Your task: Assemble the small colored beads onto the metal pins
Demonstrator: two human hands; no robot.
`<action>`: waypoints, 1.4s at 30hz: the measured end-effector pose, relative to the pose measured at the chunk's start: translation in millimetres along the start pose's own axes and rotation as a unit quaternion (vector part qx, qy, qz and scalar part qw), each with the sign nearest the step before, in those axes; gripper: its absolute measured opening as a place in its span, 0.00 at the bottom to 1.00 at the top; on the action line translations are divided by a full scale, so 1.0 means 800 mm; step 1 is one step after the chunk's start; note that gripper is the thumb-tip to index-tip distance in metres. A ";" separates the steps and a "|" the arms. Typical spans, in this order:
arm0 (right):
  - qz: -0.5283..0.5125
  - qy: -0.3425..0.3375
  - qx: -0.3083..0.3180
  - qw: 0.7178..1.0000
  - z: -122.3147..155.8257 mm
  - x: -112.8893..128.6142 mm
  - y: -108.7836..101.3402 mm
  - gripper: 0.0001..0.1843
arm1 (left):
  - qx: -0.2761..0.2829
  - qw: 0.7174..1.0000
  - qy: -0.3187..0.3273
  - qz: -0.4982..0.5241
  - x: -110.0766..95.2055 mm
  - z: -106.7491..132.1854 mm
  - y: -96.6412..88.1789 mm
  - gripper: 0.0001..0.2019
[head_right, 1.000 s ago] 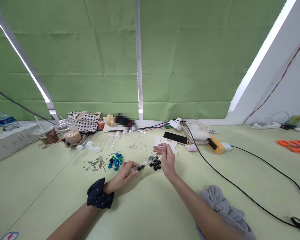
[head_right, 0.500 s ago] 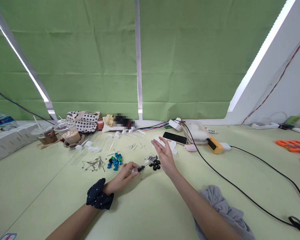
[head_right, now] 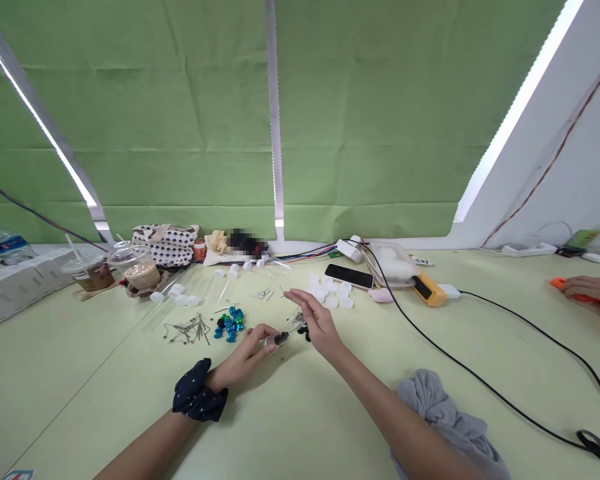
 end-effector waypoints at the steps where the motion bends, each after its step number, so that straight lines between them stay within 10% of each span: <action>1: 0.016 -0.015 0.016 1.000 0.003 0.004 0.003 0.20 | -0.002 1.000 0.001 -0.002 0.000 0.000 0.000 0.13; 5: 0.091 -0.075 0.024 0.993 0.004 0.005 0.002 0.21 | -0.006 1.000 0.008 0.001 0.001 0.001 0.000 0.12; 8: 0.199 -0.063 -0.097 0.973 -0.009 -0.021 -0.027 0.19 | -0.026 1.000 -0.008 0.003 0.005 0.000 -0.002 0.13; 11: 0.387 0.036 -0.171 0.905 -0.021 -0.070 -0.068 0.17 | -0.050 0.999 -0.018 0.006 0.010 -0.001 -0.006 0.13; 17: 0.536 0.240 -0.054 0.807 -0.021 -0.155 -0.112 0.19 | -0.083 0.996 -0.017 -0.002 0.016 -0.005 -0.012 0.13; 23: 0.513 0.219 -0.075 0.827 -0.028 -0.148 -0.106 0.16 | -0.091 0.995 -0.020 -0.018 0.022 -0.006 -0.013 0.12; 28: 0.184 0.124 0.073 0.972 -0.034 -0.094 -0.069 0.23 | -0.091 0.995 -0.018 -0.025 0.022 -0.005 -0.012 0.13; 42: 0.062 0.032 0.133 0.989 -0.022 -0.051 -0.037 0.20 | -0.080 0.995 0.018 -0.057 0.011 -0.006 -0.015 0.12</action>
Point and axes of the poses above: each hand's wrist, its own z-axis away from the middle knuckle, its own y-axis out of the palm, x = y × z, the point moved 3 cm from there along -z, towards the middle knuckle, and after that the axes turned 11 degrees about z, right-handed, at the moved point
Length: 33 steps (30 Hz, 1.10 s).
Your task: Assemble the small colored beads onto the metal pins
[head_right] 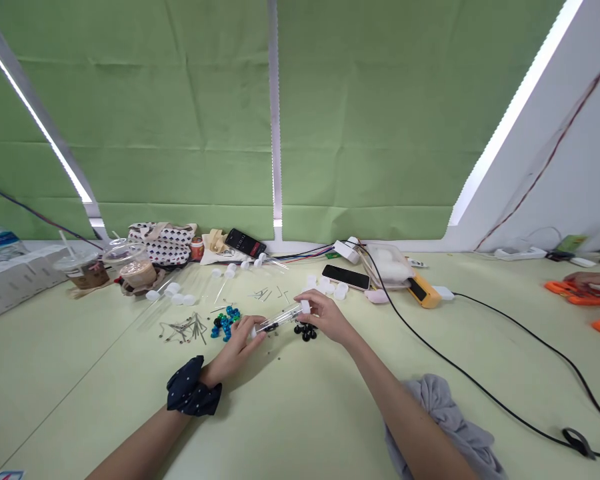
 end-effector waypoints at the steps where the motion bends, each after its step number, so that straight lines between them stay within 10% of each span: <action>1: 0.007 -0.006 0.003 1.000 0.000 0.001 0.001 0.20 | -0.002 1.000 0.001 -0.001 0.000 0.000 -0.001 0.12; 17: 0.031 -0.050 0.055 0.997 0.005 0.022 0.011 0.19 | 0.022 0.963 -0.070 0.260 0.008 -0.003 -0.004 0.16; 27: 0.067 -0.029 0.059 0.996 0.010 0.024 0.032 0.15 | -0.027 0.982 -0.058 0.176 0.000 0.000 -0.002 0.14; 33: 0.095 -0.018 -0.052 0.994 0.011 0.020 0.050 0.10 | -0.078 0.995 -0.048 0.030 -0.008 0.005 -0.001 0.13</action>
Point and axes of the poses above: each hand's wrist, its own z-axis away from the middle knuckle, its own y-axis out of the palm, x = y × z, the point moved 3 cm from there along -z, towards the middle knuckle, and after that the axes turned 11 degrees about z, right-handed, at the moved point
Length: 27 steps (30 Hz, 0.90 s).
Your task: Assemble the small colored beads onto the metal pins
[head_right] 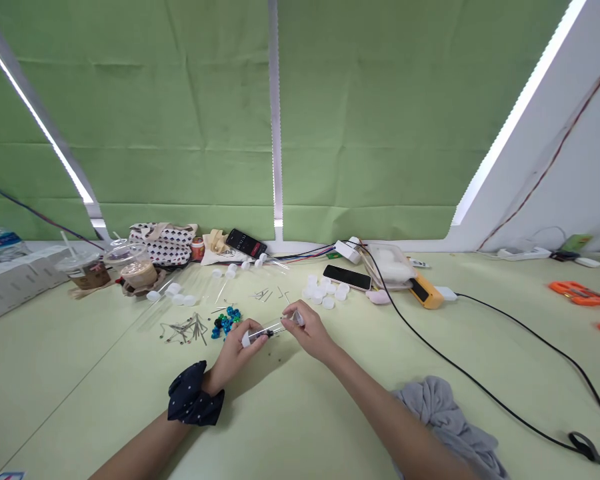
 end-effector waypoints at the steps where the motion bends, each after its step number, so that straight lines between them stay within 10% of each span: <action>1: 0.005 -0.001 -0.013 1.000 0.000 0.000 0.002 0.10 | -0.004 1.000 0.000 -0.008 0.000 0.001 0.001 0.13; 27: 0.068 0.043 -0.144 0.986 0.004 -0.004 0.005 0.15 | 0.022 1.000 0.001 -0.004 -0.007 0.008 0.012 0.14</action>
Point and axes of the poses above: each hand's wrist, its own z-axis away from the middle knuckle, its own y-axis out of the palm, x = y × z, the point moved 3 cm from there along -z, towards the middle knuckle, and after that the axes turned 11 degrees about z, right-handed, at the moved point
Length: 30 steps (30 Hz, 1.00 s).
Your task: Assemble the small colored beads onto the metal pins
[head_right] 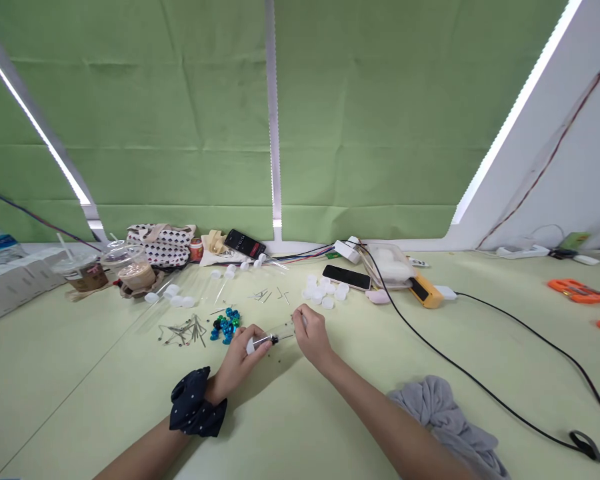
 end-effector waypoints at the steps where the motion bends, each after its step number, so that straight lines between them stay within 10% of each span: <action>1: -0.006 0.005 -0.004 1.000 0.000 0.000 0.001 0.15 | -0.001 1.000 0.001 0.003 -0.001 0.001 0.001 0.14; 30: -0.086 -0.060 0.027 0.994 -0.005 0.015 -0.022 0.14 | 0.099 0.989 0.101 -0.049 -0.012 -0.026 -0.037 0.14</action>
Point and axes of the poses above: each hand's wrist, its own z-axis away from the middle knuckle, its own y-axis out of the palm, x = y × z, the point moved 3 cm from there along -z, towards the middle knuckle, and after that the axes turned 11 degrees about z, right-handed, at the moved point
